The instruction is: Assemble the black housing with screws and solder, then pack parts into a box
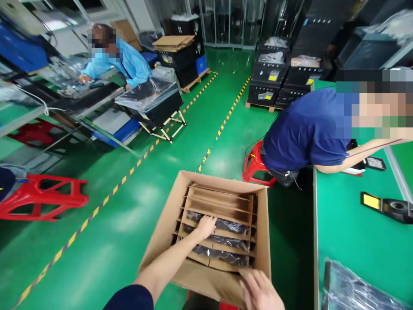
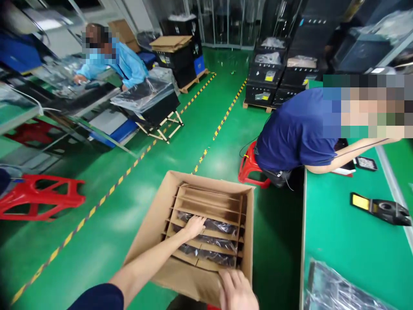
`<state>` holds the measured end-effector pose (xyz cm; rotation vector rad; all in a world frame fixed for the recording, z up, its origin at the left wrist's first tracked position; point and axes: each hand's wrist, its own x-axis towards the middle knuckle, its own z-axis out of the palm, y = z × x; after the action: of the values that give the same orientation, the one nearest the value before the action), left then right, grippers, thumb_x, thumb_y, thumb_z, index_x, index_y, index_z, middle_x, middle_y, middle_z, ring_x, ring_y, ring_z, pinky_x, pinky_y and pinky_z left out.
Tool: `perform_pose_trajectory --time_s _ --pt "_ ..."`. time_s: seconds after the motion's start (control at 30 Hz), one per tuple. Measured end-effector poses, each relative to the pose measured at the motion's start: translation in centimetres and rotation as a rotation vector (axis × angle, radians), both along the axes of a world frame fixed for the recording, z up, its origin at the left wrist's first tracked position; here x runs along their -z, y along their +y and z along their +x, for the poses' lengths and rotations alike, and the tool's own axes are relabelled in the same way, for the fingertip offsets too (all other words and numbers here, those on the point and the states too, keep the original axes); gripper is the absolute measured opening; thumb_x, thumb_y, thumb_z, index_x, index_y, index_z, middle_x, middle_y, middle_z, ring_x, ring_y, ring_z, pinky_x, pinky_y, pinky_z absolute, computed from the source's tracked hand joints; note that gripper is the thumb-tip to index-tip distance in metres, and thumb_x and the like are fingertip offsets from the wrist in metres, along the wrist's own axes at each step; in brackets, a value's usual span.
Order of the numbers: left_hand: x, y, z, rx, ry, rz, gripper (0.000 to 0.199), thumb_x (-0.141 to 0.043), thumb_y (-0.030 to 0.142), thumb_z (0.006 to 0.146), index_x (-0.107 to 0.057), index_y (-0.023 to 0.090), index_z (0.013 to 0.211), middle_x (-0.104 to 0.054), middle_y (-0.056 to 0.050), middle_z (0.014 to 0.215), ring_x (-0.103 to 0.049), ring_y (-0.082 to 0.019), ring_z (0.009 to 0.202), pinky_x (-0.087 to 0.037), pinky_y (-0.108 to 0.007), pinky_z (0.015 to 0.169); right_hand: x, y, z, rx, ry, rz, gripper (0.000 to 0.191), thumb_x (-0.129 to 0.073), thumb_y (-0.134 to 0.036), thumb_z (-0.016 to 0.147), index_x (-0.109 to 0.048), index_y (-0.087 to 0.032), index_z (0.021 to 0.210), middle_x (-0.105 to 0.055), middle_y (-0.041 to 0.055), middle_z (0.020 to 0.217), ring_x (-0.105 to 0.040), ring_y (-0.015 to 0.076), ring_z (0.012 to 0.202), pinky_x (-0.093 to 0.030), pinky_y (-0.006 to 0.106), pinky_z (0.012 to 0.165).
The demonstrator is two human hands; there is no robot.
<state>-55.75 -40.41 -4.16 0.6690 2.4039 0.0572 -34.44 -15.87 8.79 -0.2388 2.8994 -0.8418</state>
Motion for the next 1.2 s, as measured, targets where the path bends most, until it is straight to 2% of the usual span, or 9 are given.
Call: perform_pose_trajectory --time_s 0.1,0.2,0.37,0.5,0.73,0.87,1.0,1.13,1.2 --pt "1.4 -0.4 -1.3 0.037 -0.054 -0.013 0.03 -0.066 0.036 0.1 -0.066 0.015 0.121 -0.07 -0.009 0.117 -0.069 -0.023 0.105 -0.058 -0.047 0.094 2.1 -6.0 -6.2 -0.047 -0.207 0.089 0.031 -0.047 -0.026 0.102 -0.071 -0.029 0.122 -0.075 0.0058 0.117 -0.073 0.0187 0.104 -0.059 0.028 0.09" --pt "1.6 -1.0 -1.9 0.091 -0.073 0.02 0.03 -0.064 0.036 0.1 -0.065 0.015 0.123 -0.069 -0.009 0.118 -0.068 -0.024 0.106 -0.057 -0.048 0.096 5.8 -9.0 -10.3 -0.015 -0.255 0.172 0.039 -0.054 -0.018 0.094 -0.07 -0.02 0.13 -0.068 0.0158 0.137 -0.065 0.031 0.127 -0.052 0.044 0.108" --pt "-0.3 -2.2 -1.4 0.168 -0.078 0.089 0.036 -0.062 0.03 0.101 -0.059 0.017 0.134 -0.065 -0.011 0.13 -0.065 -0.026 0.116 -0.054 -0.05 0.101 11.2 -8.2 -13.7 0.147 -0.286 0.242 0.058 -0.039 -0.034 0.105 -0.043 -0.007 0.156 -0.035 0.0248 0.165 -0.045 0.0362 0.148 -0.043 0.052 0.117" --pt "-2.9 -2.2 -1.1 0.206 -0.092 0.108 0.036 -0.057 0.019 0.1 -0.056 0.016 0.136 -0.061 -0.014 0.138 -0.063 -0.029 0.121 -0.053 -0.05 0.102 13.4 -6.0 -15.7 0.151 -0.331 0.201 0.057 -0.043 -0.047 0.105 -0.051 -0.011 0.149 -0.055 0.0219 0.152 -0.054 0.0306 0.14 -0.045 0.05 0.116" --pt "-10.1 -1.6 -2.9 0.271 -0.137 0.117 0.038 -0.056 0.014 0.087 -0.06 0.018 0.125 -0.068 -0.016 0.121 -0.072 -0.03 0.097 -0.057 -0.042 0.085 14.5 -3.9 -18.2 0.152 -0.392 0.104 0.042 -0.059 -0.051 0.1 -0.066 -0.019 0.126 -0.067 0.0113 0.131 -0.065 0.0238 0.118 -0.051 0.049 0.107" --pt "-15.9 -4.4 -4.3 0.246 -0.129 0.083 0.037 -0.052 0.011 0.083 -0.063 0.021 0.117 -0.069 -0.01 0.105 -0.071 -0.029 0.086 -0.055 -0.038 0.076 13.8 -3.7 -18.7 0.291 -0.387 0.109 0.038 -0.055 -0.048 0.102 -0.065 -0.017 0.122 -0.069 0.0098 0.121 -0.068 0.0208 0.106 -0.057 0.042 0.094" --pt "-21.2 -8.4 -5.5 0.164 -0.108 0.079 0.038 -0.051 0.014 0.086 -0.061 0.027 0.12 -0.067 -0.005 0.111 -0.069 -0.027 0.094 -0.051 -0.034 0.08 11.8 -4.7 -15.6 0.402 -0.342 0.147 0.042 -0.036 -0.045 0.109 -0.063 -0.016 0.124 -0.069 0.0115 0.121 -0.067 0.0214 0.109 -0.055 0.04 0.092" --pt "-23.3 -10.6 -5.4 -0.018 -0.072 0.136 0.037 -0.048 0.011 0.088 -0.061 0.029 0.118 -0.067 -0.002 0.111 -0.068 -0.024 0.102 -0.046 -0.031 0.087 11.0 -7.3 -10.4 0.264 -0.413 0.145 0.04 -0.04 -0.041 0.108 -0.069 -0.014 0.105 -0.074 0.0065 0.092 -0.072 0.0169 0.084 -0.057 0.033 0.081" --pt "-23.2 -10.9 -5.0 -0.092 -0.035 0.153 0.03 -0.049 0.012 0.091 -0.06 0.027 0.113 -0.067 -0.001 0.108 -0.068 -0.022 0.1 -0.044 -0.029 0.085 11.7 -8.5 -8.8 0.19 -0.435 0.184 0.032 -0.053 -0.04 0.104 -0.07 -0.013 0.112 -0.075 0.0096 0.107 -0.072 0.0197 0.1 -0.057 0.039 0.094"
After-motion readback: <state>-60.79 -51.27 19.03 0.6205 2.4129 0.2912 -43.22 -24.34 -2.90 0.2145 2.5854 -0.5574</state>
